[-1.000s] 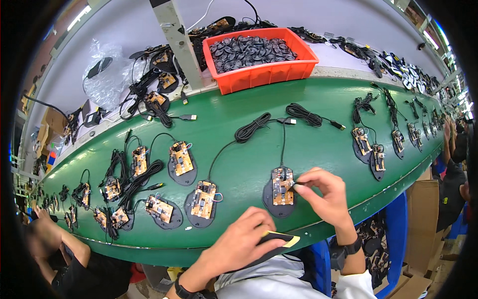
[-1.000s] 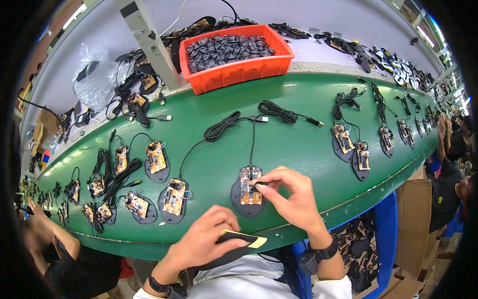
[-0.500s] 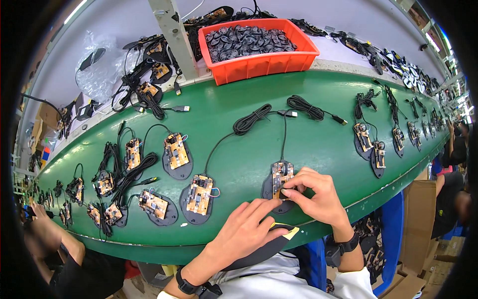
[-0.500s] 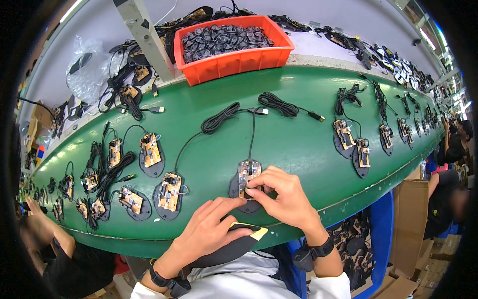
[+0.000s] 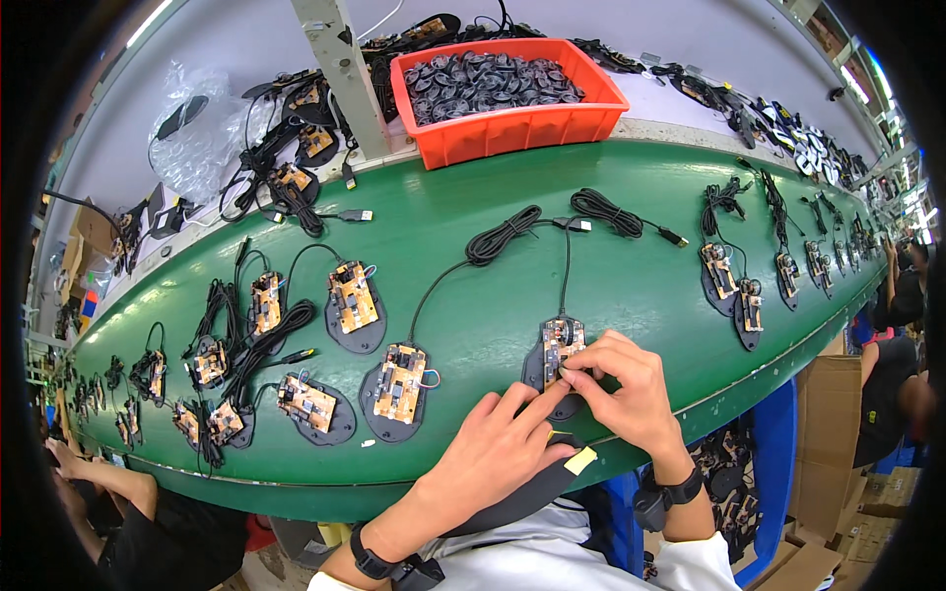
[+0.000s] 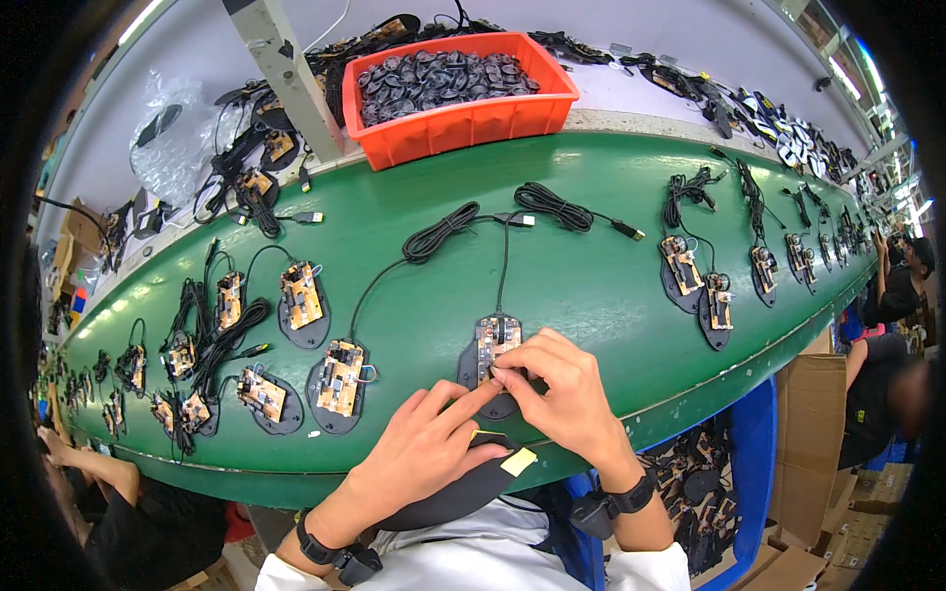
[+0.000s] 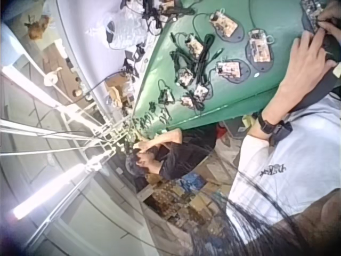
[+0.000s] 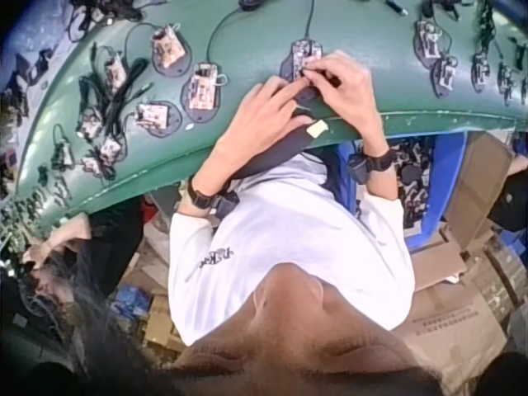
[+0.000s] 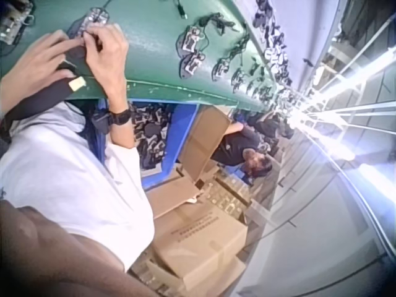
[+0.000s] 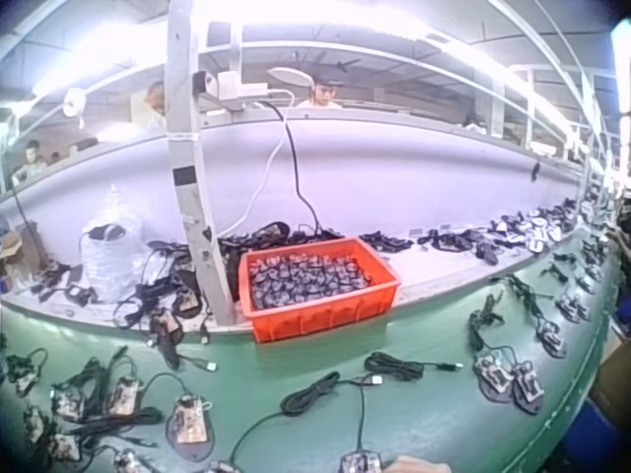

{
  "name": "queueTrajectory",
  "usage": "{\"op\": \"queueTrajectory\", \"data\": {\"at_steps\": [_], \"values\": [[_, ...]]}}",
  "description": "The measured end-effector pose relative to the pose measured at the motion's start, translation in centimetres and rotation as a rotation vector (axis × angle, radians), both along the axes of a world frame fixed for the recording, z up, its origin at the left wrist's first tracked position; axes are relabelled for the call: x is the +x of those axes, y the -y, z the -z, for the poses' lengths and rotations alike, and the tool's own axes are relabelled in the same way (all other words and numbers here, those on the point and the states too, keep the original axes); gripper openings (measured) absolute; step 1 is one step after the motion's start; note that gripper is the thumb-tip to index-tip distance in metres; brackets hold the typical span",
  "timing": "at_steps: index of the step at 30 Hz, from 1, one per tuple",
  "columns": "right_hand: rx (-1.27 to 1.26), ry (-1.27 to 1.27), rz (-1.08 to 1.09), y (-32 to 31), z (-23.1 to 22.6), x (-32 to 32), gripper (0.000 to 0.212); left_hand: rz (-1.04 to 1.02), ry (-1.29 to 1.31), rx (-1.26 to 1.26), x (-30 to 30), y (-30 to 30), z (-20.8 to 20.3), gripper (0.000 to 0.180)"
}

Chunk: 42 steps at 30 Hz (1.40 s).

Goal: The worker is assembling computer mice on an electronics factory assembly line, applying adhesive tape and connecting components.

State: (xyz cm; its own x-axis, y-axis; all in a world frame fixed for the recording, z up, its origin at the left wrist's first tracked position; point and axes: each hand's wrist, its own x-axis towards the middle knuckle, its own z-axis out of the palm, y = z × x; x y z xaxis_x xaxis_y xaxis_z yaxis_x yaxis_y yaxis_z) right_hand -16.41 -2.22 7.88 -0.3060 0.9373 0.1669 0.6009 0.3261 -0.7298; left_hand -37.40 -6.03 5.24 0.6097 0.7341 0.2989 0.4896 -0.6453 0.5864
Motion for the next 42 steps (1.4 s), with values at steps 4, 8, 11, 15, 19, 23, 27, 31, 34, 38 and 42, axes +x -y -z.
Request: {"op": "queueTrajectory", "data": {"at_steps": [4,8,11,15,19,23,27,31,34,38,42], "values": [[0.107,0.019,0.056,0.6,0.9,-0.2,0.013,-0.001,0.017,0.006,-0.2,0.1,0.1,0.045],[0.137,0.089,0.199,1.2,0.8,-0.9,0.012,-0.002,0.017,-0.001,-0.1,0.2,0.1,0.044],[0.062,0.139,0.226,1.3,1.4,-1.2,0.023,0.002,0.013,0.008,-0.3,0.2,0.2,0.043],[0.038,0.063,0.391,1.1,2.3,-2.1,0.049,-0.008,0.027,0.011,-0.2,0.3,0.3,0.042],[0.067,0.131,0.349,2.8,1.9,-1.7,0.049,-0.020,0.024,-0.007,-0.1,0.2,0.1,0.039],[0.002,0.174,0.310,4.4,0.6,-2.3,0.052,-0.019,0.002,-0.014,-0.7,0.3,-0.1,0.038],[0.137,0.115,0.210,4.1,1.4,-2.0,0.049,-0.018,0.043,-0.042,-0.9,0.4,0.2,0.038],[0.297,0.561,-0.003,3.7,0.6,-1.6,0.034,-0.038,0.146,0.054,-4.7,1.7,-1.7,0.040],[0.299,0.658,-0.110,2.1,-1.7,-0.7,0.031,-0.297,-0.006,0.086,-9.5,3.4,-1.6,0.039],[0.440,0.487,-0.244,-6.6,-4.0,-2.3,0.020,-0.359,-0.072,0.047,-11.7,5.4,0.1,0.040],[0.475,0.425,-0.141,-19.8,-5.7,-5.1,0.015,-0.202,0.022,0.056,-8.6,4.4,1.0,0.046]]}}
